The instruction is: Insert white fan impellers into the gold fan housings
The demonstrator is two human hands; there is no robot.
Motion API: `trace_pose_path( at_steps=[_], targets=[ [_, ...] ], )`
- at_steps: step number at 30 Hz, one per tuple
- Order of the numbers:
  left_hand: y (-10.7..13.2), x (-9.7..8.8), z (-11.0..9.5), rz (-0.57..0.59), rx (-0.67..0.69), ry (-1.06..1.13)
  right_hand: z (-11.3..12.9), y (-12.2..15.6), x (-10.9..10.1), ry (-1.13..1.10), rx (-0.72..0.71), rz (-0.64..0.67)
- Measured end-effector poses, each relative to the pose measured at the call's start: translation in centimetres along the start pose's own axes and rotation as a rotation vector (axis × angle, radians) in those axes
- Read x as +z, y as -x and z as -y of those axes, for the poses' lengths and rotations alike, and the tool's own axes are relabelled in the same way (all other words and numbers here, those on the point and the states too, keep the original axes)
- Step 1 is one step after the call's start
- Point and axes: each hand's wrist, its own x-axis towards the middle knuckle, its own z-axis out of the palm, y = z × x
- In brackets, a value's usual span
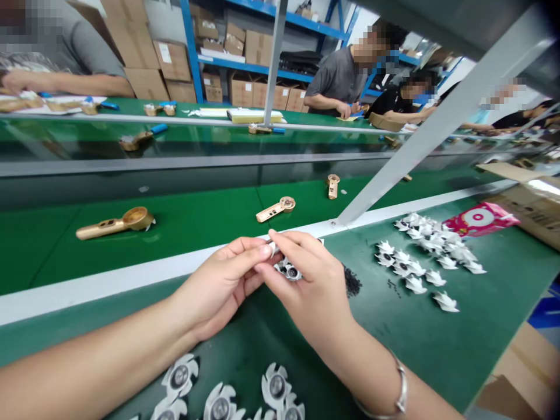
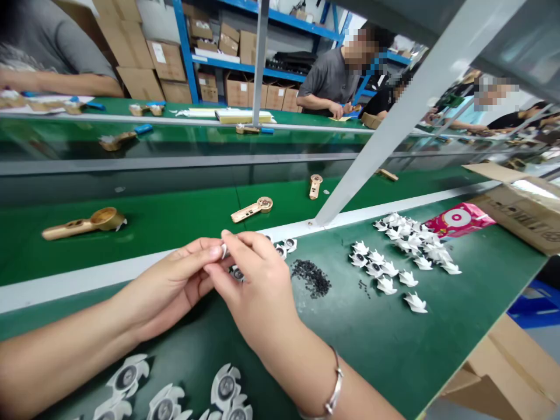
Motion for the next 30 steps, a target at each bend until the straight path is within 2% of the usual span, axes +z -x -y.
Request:
trace_pose_path(
  at_steps=[3, 4, 6, 7, 9, 10, 12, 15, 18, 25, 30],
  targets=[
    [0.1, 0.6, -0.1, 0.085, -0.056, -0.043, -0.2, -0.2, 0.2, 0.083, -0.038, -0.069],
    [-0.1, 0.7, -0.3, 0.144, -0.06, -0.136, -0.3, -0.1, -0.1, 0.105, -0.038, -0.099],
    [-1.3, 0.9, -1.0, 0.205, 0.042, -0.516, -0.7, -0.1, -1.0, 0.117, -0.011, -0.165],
    [-2.4, 0.9, -1.4, 0.184, 0.134, -0.75, -0.9, -0.2, -1.5, 0.088, 0.03, -0.198],
    [-5.6, 0.7, -2.6, 0.044, 0.33, -1.156, -1.8, -0.7, -2.5, -0.122, 0.205, -0.251],
    [-7.4, 0.6, -3.1, -0.03, 0.384, -1.263, -2.3, -1.0, -2.9, -0.268, 0.311, -0.262],
    [-11.0, 0.2, -4.1, -0.11, 0.394, -1.416, -3.4, -1.6, -3.3, -0.534, 0.479, -0.258],
    [-13.8, -0.3, -5.2, -0.148, 0.344, -1.617, -4.8, -2.1, -3.2, -0.683, 0.548, -0.22],
    [-12.4, -0.2, -5.3, -0.183, 0.33, -1.737, -5.2, -2.0, -2.7, -0.783, 0.581, -0.201],
    [-3.4, 1.0, -3.3, -0.237, 0.409, -1.718, -4.0, -1.5, -2.4, -0.947, 0.592, -0.051],
    [-0.9, 0.5, -2.1, -0.242, 0.482, -1.686, -3.0, -0.6, -2.1, -0.966, 0.52, -0.023]
  ],
)
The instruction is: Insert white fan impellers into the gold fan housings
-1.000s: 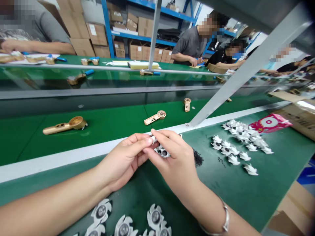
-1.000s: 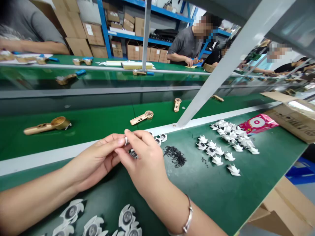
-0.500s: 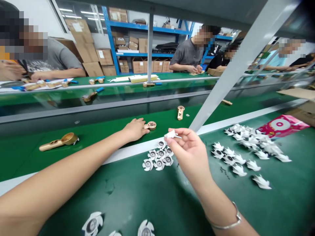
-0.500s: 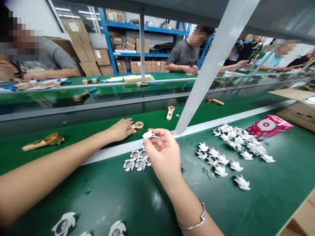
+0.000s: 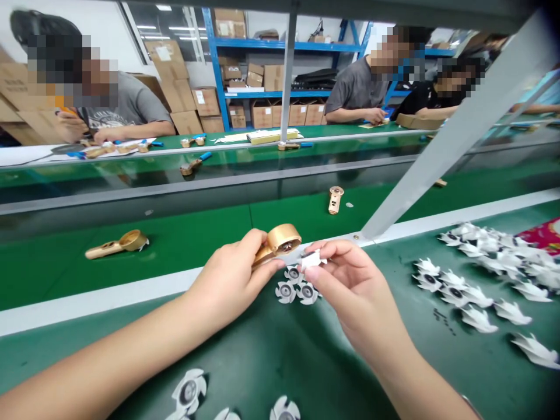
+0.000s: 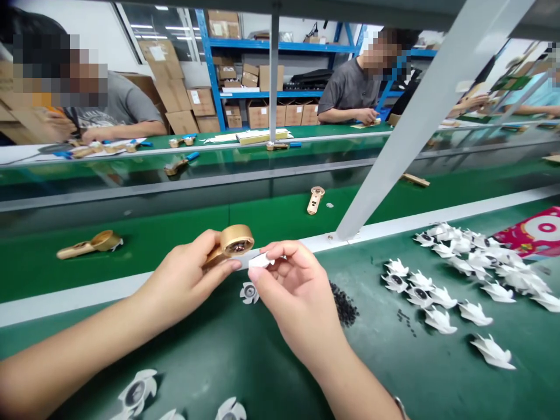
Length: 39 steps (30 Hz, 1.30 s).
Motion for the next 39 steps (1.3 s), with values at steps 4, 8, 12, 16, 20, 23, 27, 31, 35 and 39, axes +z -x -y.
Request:
trace_pose_path(
  at_steps=[4, 8, 12, 16, 20, 23, 27, 31, 35, 39],
  targets=[
    [0.5, 0.3, 0.2, -0.001, 0.019, 0.013, -0.3, 0.6, 0.5, 0.126, -0.091, 0.043],
    [0.6, 0.7, 0.0, 0.041, 0.059, 0.057, -0.5, 0.6, 0.7, 0.199, -0.097, 0.054],
    [0.7, 1.1, 0.3, 0.04, 0.094, 0.044, -0.6, 0.5, 0.8, 0.078, 0.002, 0.024],
    [0.7, 1.4, 0.5, 0.015, 0.113, -0.008, -0.4, 0.6, 0.9, 0.052, 0.007, 0.007],
    [0.8, 1.3, 0.2, -0.027, 0.12, -0.096, -0.1, 0.7, 1.2, 0.034, 0.05, -0.019],
    [0.9, 1.5, 0.3, -0.089, 0.18, -0.193, 0.0, 0.8, 1.2, 0.019, 0.079, -0.057],
    [1.2, 2.7, 0.8, -0.147, 0.261, -0.308, -0.2, 0.9, 1.1, -0.079, 0.219, -0.128],
    [1.7, 3.7, 0.8, -0.121, 0.273, -0.353, -0.4, 1.1, 1.0, -0.146, 0.363, -0.143],
    [1.0, 2.8, 1.2, -0.088, 0.224, -0.427, -0.3, 0.6, 0.4, -0.04, 0.435, -0.055],
    [-1.8, 0.8, 4.2, -0.086, 0.055, -0.55, 0.0, -0.9, -1.4, 0.324, 0.396, 0.002]
  ],
)
